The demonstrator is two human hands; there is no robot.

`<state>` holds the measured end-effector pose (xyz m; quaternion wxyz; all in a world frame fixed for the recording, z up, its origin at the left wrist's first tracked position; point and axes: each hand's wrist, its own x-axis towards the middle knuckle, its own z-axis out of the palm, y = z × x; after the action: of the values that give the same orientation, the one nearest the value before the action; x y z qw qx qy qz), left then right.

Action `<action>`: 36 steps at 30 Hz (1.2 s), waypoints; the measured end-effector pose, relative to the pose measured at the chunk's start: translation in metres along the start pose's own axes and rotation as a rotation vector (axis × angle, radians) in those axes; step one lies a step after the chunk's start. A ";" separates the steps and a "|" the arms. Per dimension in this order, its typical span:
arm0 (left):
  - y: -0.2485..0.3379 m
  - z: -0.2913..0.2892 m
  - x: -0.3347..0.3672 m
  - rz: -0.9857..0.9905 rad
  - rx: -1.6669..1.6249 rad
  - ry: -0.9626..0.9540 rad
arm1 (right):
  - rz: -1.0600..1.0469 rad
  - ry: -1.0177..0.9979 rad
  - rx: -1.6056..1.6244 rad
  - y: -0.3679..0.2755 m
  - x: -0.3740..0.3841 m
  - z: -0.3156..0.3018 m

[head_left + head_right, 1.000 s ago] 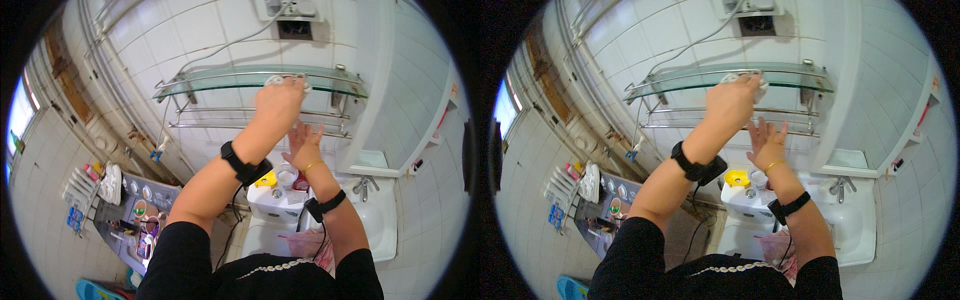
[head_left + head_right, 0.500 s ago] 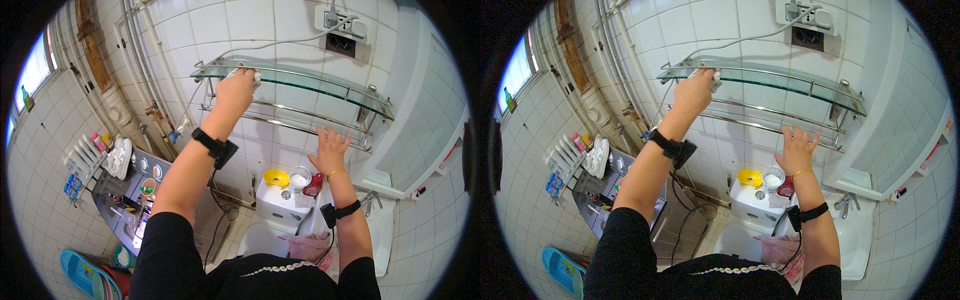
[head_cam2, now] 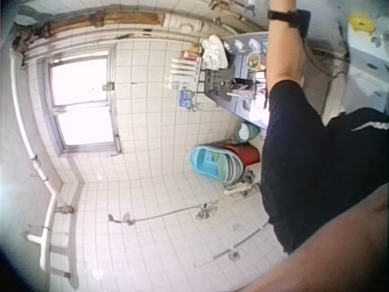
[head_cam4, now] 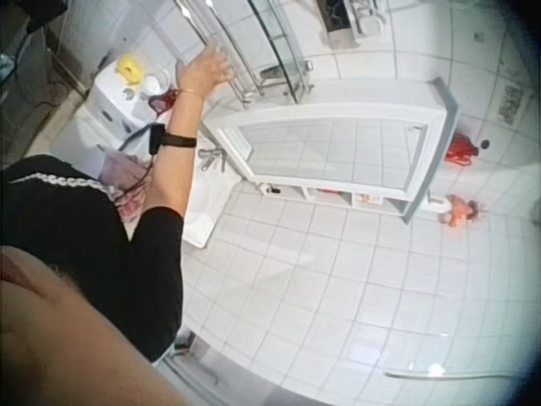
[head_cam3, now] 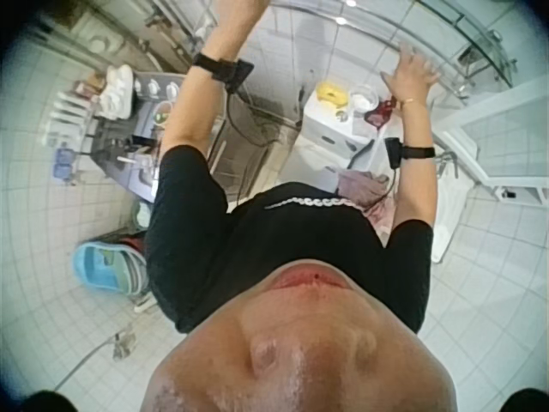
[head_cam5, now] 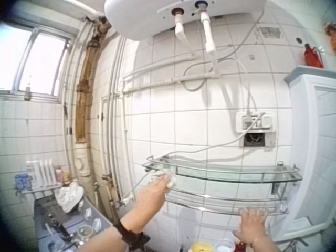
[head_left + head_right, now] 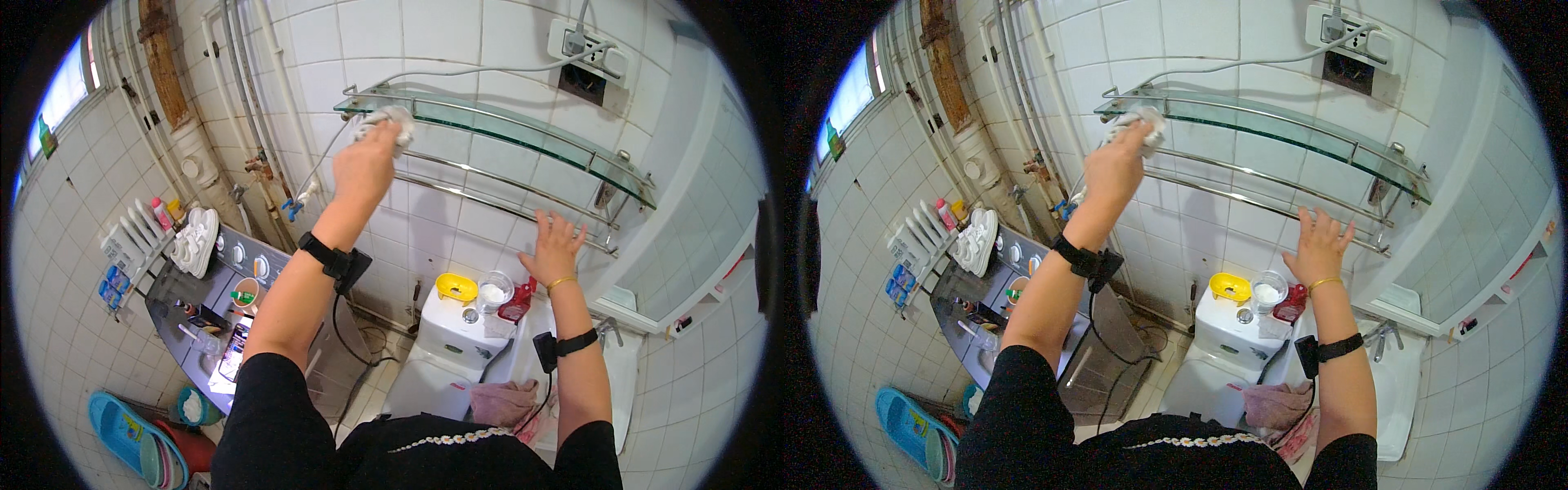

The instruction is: The person removes towels and small toiletries from a rack and shelf, then wipes a glass shelf using a white cloth.

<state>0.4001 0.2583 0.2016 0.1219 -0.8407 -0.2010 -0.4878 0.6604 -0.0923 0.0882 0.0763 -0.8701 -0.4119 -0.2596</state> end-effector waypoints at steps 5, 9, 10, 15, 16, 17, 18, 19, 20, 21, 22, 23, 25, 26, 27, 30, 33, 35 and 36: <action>-0.018 0.023 0.022 0.019 -0.091 0.157 | 0.041 -0.044 -0.020 -0.008 0.003 -0.001; -0.030 0.026 0.037 -0.027 -0.139 0.039 | 0.023 -0.035 0.017 -0.015 0.003 0.000; -0.037 0.024 0.040 -0.050 -0.143 -0.032 | 0.030 -0.041 0.013 -0.018 0.004 -0.003; -0.104 0.013 0.057 -0.175 0.021 -0.159 | 0.026 -0.037 0.002 -0.025 0.007 -0.002; -0.102 0.017 0.059 -0.172 0.023 -0.161 | 0.023 -0.036 -0.018 -0.027 0.010 -0.001; -0.081 0.017 0.064 -0.178 0.012 -0.229 | 0.029 -0.041 -0.037 -0.025 0.008 0.001; -0.064 0.018 0.067 -0.187 0.007 -0.288 | 0.031 -0.043 -0.052 -0.023 0.007 0.001; -0.051 0.025 0.066 -0.108 -0.023 -0.245 | 0.032 -0.039 -0.044 -0.025 0.009 0.001; -0.041 0.030 0.064 -0.031 -0.056 -0.208 | 0.030 -0.039 -0.043 -0.027 0.009 0.000; -0.039 0.031 0.069 -0.069 -0.023 -0.287 | 0.028 -0.038 -0.042 -0.028 0.010 -0.001; -0.046 0.029 0.070 -0.072 -0.024 -0.284 | 0.024 -0.030 -0.039 -0.030 0.010 -0.003; -0.052 0.028 0.068 -0.072 -0.073 -0.269 | 0.024 -0.030 -0.038 -0.030 0.009 -0.002; -0.058 0.028 0.070 -0.072 -0.124 -0.255 | 0.025 -0.023 -0.047 -0.029 0.010 0.001; -0.061 0.029 0.074 -0.102 -0.084 -0.270 | 0.026 -0.021 -0.050 -0.030 0.010 0.001; -0.063 0.030 0.074 -0.132 -0.044 -0.285 | 0.024 -0.024 -0.054 -0.032 0.009 0.001; -0.056 0.030 0.069 -0.134 -0.047 -0.267 | 0.026 -0.044 -0.055 -0.039 0.013 -0.001; -0.044 0.026 0.056 -0.094 -0.111 -0.255 | 0.033 -0.027 -0.061 -0.034 0.008 0.003; -0.055 0.014 0.051 -0.085 -0.137 -0.227 | 0.043 -0.036 -0.065 -0.032 0.007 0.001; -0.066 0.007 0.048 -0.072 -0.156 -0.204 | 0.043 -0.039 -0.065 -0.033 0.007 -0.001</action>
<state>0.3963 0.3301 0.2401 0.0173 -0.8850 -0.2040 -0.4181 0.6391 -0.0663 0.0897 0.0455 -0.8856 -0.3861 -0.2540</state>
